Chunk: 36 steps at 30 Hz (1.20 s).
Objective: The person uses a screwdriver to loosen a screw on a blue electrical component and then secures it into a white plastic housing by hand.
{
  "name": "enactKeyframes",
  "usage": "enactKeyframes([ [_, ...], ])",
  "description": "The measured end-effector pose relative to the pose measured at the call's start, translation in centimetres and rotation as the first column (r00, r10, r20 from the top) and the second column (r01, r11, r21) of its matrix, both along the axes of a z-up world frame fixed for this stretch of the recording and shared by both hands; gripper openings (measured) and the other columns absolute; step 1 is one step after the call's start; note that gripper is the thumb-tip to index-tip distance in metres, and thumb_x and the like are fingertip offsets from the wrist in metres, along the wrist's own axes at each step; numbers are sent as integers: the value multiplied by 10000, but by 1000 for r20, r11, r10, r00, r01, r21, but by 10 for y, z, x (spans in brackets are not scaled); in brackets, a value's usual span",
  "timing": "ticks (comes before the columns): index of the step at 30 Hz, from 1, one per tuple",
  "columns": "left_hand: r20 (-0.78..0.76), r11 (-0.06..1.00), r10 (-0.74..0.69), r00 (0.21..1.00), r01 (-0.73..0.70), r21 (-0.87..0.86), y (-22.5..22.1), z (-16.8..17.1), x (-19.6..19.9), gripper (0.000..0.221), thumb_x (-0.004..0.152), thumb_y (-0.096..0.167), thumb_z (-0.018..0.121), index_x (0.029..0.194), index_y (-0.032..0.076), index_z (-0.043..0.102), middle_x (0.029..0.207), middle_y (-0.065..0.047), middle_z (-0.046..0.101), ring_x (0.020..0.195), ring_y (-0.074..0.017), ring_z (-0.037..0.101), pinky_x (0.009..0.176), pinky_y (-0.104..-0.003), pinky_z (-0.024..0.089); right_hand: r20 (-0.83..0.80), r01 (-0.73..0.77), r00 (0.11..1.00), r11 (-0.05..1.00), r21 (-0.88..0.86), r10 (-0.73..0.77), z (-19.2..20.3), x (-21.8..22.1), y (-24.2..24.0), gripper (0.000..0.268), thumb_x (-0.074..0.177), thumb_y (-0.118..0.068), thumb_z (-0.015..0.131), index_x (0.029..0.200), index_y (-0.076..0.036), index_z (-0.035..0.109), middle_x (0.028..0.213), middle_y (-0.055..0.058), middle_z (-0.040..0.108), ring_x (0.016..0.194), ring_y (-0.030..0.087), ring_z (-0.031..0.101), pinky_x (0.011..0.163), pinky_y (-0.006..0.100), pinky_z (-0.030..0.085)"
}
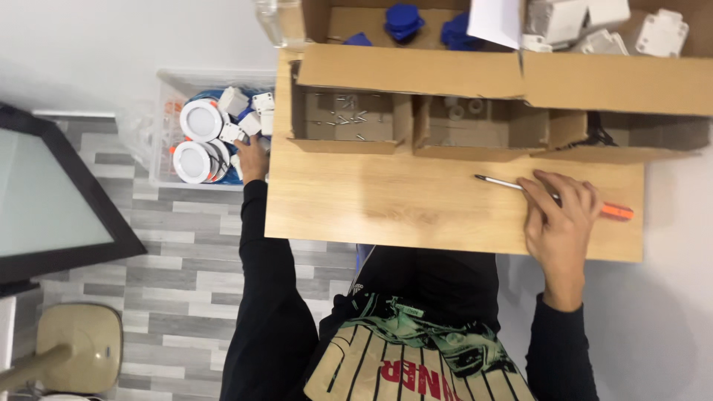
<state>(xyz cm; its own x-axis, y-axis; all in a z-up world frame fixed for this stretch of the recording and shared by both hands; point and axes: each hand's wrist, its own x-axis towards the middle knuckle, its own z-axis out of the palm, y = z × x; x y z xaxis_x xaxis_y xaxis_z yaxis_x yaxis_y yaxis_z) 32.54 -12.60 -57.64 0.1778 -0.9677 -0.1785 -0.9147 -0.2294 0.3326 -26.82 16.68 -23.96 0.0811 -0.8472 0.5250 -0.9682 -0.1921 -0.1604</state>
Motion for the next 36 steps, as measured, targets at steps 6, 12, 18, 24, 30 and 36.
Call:
enactKeyframes([
  [6, 108, 980, -27, 994, 48, -193, 3, -6, 18, 388, 991, 83, 655, 1360, 56, 537, 1427, -305, 447, 1111, -654, 607, 952, -695, 552, 73, 29, 997, 999, -23, -27, -11, -8, 0, 213, 1121, -38, 765, 1265, -174, 844, 1364, 95, 762, 1285, 333, 660, 1218, 533, 391],
  [12, -170, 967, 135, 976, -167, -194, 46, 54, 26, 759, 834, 370, 947, 1381, 155, 467, 1366, -240, 623, 1251, -540, 646, 1080, -604, 507, 125, 86, 989, 996, -30, -82, -18, -14, 2, 180, 1094, -133, 847, 1265, -190, 858, 1359, 64, 771, 1305, 327, 671, 1248, 524, 397],
  [18, -784, 873, 117, 610, -440, -212, 120, 135, 14, 913, 807, -12, 841, 1578, 124, 373, 1331, -211, 559, 1143, -334, 677, 1015, -493, 567, 124, 74, 990, 995, -61, -66, -20, -15, 8, 253, 1047, -159, 920, 1292, -135, 862, 1373, 92, 754, 1328, 365, 662, 1267, 551, 389],
  [24, -948, 819, -146, 282, -503, -276, 162, 208, -15, 840, 796, -136, 804, 1561, 61, 516, 1361, -134, 588, 1272, -270, 629, 1095, -431, 577, 141, 43, 990, 990, -134, -24, -25, -17, 11, 254, 1043, -132, 929, 1286, -95, 868, 1380, 119, 745, 1345, 395, 653, 1290, 574, 375],
  [30, -774, 754, -551, 311, -213, -622, 213, 330, -123, 927, 714, 155, 992, 1423, 100, 397, 1509, -205, 531, 1373, -445, 637, 1139, -553, 552, 305, -93, 942, 981, -169, 141, -26, 6, 14, 245, 983, -75, 899, 1221, -77, 839, 1369, 149, 739, 1306, 431, 661, 1240, 584, 438],
  [36, -743, 763, -637, 202, 31, -646, 228, 326, -259, 999, 614, 219, 1104, 1295, 30, 397, 1305, -286, 692, 1288, -432, 702, 1181, -572, 474, 652, -397, 683, 916, -48, 330, 8, 84, 3, 487, 876, -224, 917, 1308, -72, 754, 1383, 160, 754, 1298, 410, 702, 1165, 584, 506],
])
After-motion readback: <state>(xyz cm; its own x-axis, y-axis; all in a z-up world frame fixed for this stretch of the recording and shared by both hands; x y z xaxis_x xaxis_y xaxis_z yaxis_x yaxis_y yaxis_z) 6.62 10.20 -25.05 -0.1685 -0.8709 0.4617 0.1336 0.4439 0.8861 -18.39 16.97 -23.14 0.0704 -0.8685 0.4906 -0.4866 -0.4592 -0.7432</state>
